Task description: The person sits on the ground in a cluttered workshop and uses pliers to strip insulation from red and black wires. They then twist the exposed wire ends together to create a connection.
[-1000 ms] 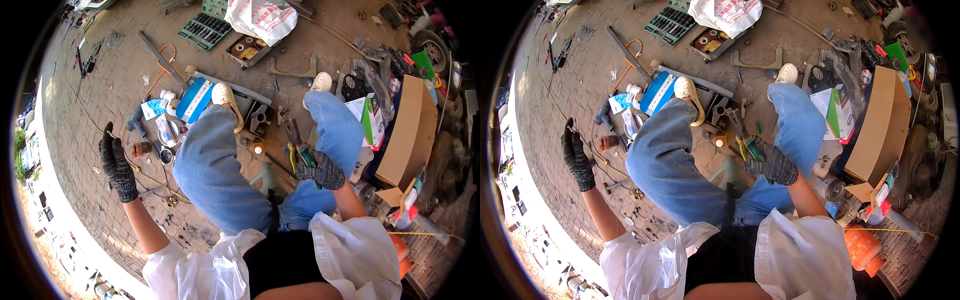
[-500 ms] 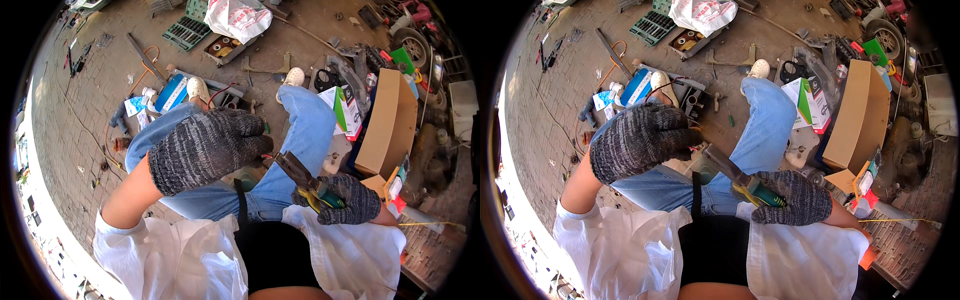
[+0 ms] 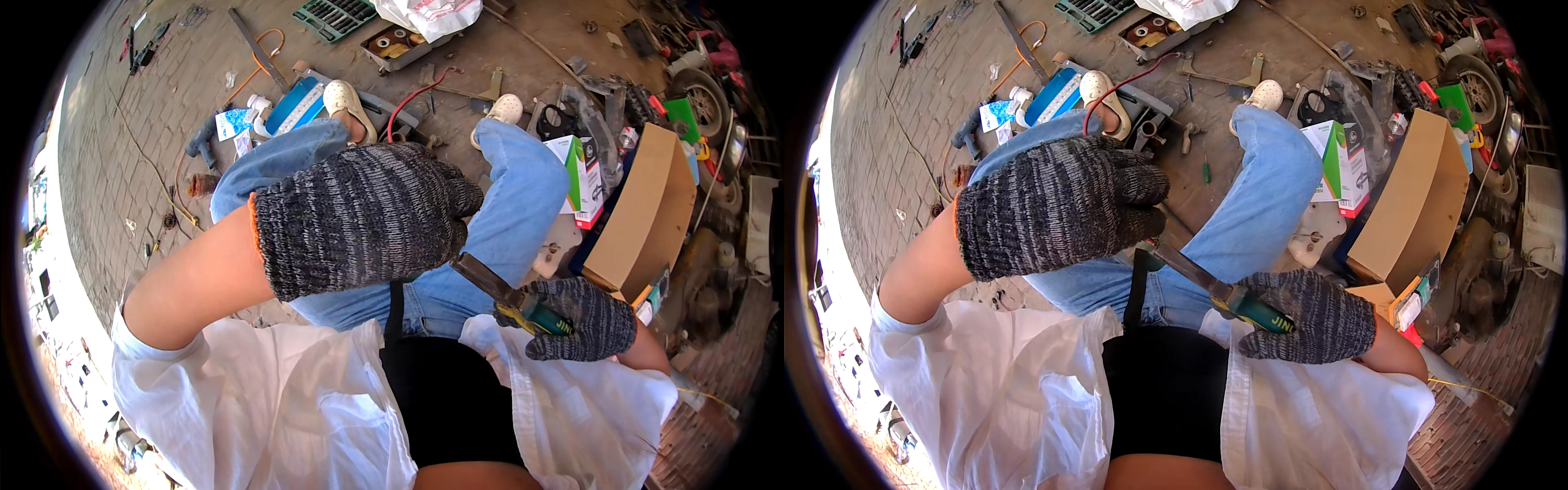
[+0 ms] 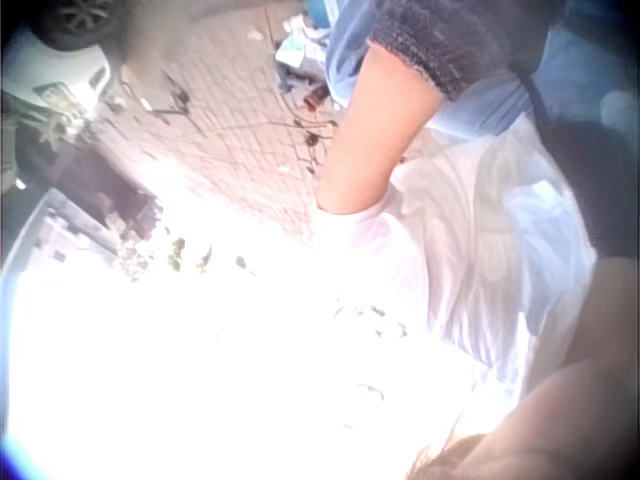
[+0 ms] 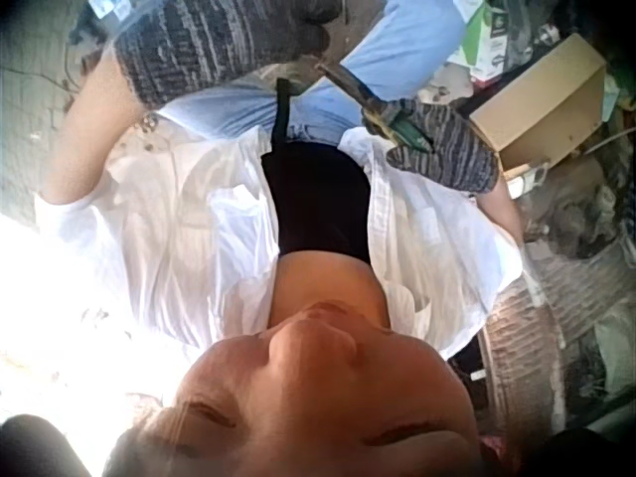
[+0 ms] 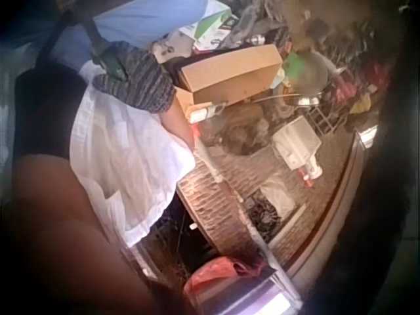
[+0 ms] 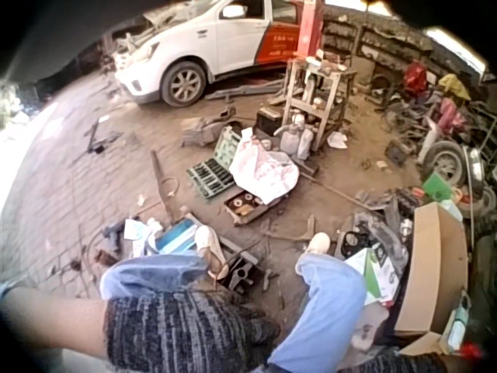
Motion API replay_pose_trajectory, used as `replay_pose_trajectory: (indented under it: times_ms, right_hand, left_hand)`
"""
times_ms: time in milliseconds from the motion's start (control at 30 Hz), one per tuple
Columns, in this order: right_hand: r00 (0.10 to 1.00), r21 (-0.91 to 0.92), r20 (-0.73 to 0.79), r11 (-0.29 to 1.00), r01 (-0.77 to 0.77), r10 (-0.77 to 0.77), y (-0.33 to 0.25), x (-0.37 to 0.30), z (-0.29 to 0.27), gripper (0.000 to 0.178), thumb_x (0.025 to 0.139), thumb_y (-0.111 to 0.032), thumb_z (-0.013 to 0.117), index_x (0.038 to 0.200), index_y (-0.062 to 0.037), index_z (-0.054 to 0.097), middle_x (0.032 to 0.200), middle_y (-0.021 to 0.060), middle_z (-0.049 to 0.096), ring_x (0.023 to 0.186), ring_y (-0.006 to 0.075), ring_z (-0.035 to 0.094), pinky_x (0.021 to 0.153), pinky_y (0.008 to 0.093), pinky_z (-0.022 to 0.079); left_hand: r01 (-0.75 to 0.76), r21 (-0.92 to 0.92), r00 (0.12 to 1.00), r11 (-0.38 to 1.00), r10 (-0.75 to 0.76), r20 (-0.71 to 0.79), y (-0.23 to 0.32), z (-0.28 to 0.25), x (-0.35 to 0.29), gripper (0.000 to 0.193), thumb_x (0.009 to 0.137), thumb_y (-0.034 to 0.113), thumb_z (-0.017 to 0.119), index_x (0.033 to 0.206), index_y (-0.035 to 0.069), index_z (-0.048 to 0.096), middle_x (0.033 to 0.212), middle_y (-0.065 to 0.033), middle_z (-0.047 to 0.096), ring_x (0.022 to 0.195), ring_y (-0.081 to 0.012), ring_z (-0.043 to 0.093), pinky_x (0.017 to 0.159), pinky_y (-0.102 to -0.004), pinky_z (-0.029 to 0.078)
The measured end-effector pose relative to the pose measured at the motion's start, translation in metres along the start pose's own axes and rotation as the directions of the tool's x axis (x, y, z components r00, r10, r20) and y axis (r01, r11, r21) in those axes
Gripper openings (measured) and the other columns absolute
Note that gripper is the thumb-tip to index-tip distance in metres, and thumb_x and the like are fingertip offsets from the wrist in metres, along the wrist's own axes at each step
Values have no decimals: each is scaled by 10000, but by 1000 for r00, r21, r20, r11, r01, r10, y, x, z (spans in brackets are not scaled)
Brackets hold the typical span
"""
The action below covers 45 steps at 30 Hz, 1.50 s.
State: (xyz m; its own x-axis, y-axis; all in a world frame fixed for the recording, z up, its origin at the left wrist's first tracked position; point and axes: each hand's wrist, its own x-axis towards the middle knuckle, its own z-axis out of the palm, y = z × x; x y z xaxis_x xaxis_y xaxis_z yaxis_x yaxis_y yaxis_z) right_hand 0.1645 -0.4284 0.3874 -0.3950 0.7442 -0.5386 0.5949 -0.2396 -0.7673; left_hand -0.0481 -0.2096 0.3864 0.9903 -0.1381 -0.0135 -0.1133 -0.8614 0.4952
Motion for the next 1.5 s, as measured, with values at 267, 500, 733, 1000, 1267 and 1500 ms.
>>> replay_pose_trajectory:
  times_ms: [267, 500, 733, 1000, 1267, 1500]
  right_hand:
    - [999, 96, -6, 994, 44, -44, 17, 5, 7, 455, 814, -383, 716, 1133, -79, 603, 997, 90, 668, 888, 225, 673, 804, 322, 523]
    - [999, 217, -16, 975, -39, 44, 18, 4, 13, 441, 790, -302, 749, 1121, -67, 578, 951, 64, 661, 844, 180, 658, 781, 308, 517]
    - [996, 436, 0, 897, -79, 88, 16, -1, 19, 421, 787, -284, 760, 1090, -53, 580, 931, 34, 639, 825, 131, 611, 765, 284, 496]
    - [970, 967, -74, 255, 13, 232, 13, 15, 36, 398, 801, -167, 747, 1128, -27, 571, 1000, 38, 613, 816, 119, 597, 727, 231, 496]
    - [832, 302, -554, 928, 220, -17, 23, 44, 55, 383, 798, -114, 712, 1122, -25, 526, 879, 39, 591, 741, 153, 575, 704, 320, 492]
    - [648, 18, -760, 994, 104, -54, 33, 63, 54, 447, 767, -193, 741, 1131, -38, 534, 822, 90, 585, 699, 230, 585, 651, 353, 480]
  left_hand:
    - [-70, 36, 995, 997, 67, 80, 2, -8, -8, 295, 847, 135, 524, 1108, 70, 645, 1237, -137, 579, 1097, -259, 581, 967, -369, 456]
    - [-78, 66, 997, 995, 79, -13, -4, 4, -4, 272, 831, 141, 567, 1085, 76, 639, 1058, -110, 605, 982, -263, 613, 836, -363, 512]
    - [-35, -7, 971, 999, 33, -238, -13, 29, -9, 245, 790, 168, 641, 1020, 84, 630, 859, -97, 577, 814, -268, 629, 655, -368, 518]
    - [39, -344, 640, 938, -288, -713, 5, 80, 12, 142, 833, 133, 638, 941, 41, 629, 858, -145, 614, 749, -338, 620, 639, -409, 494]
    - [-81, -860, 396, 504, -776, -492, 46, 100, 46, 238, 940, 182, 541, 1008, -22, 642, 798, -127, 647, 719, -204, 621, 652, -309, 483]
    - [40, -838, 397, 544, -778, -486, 53, 128, 56, 194, 928, 133, 547, 1033, -3, 638, 845, -185, 652, 750, -327, 646, 645, -383, 498]
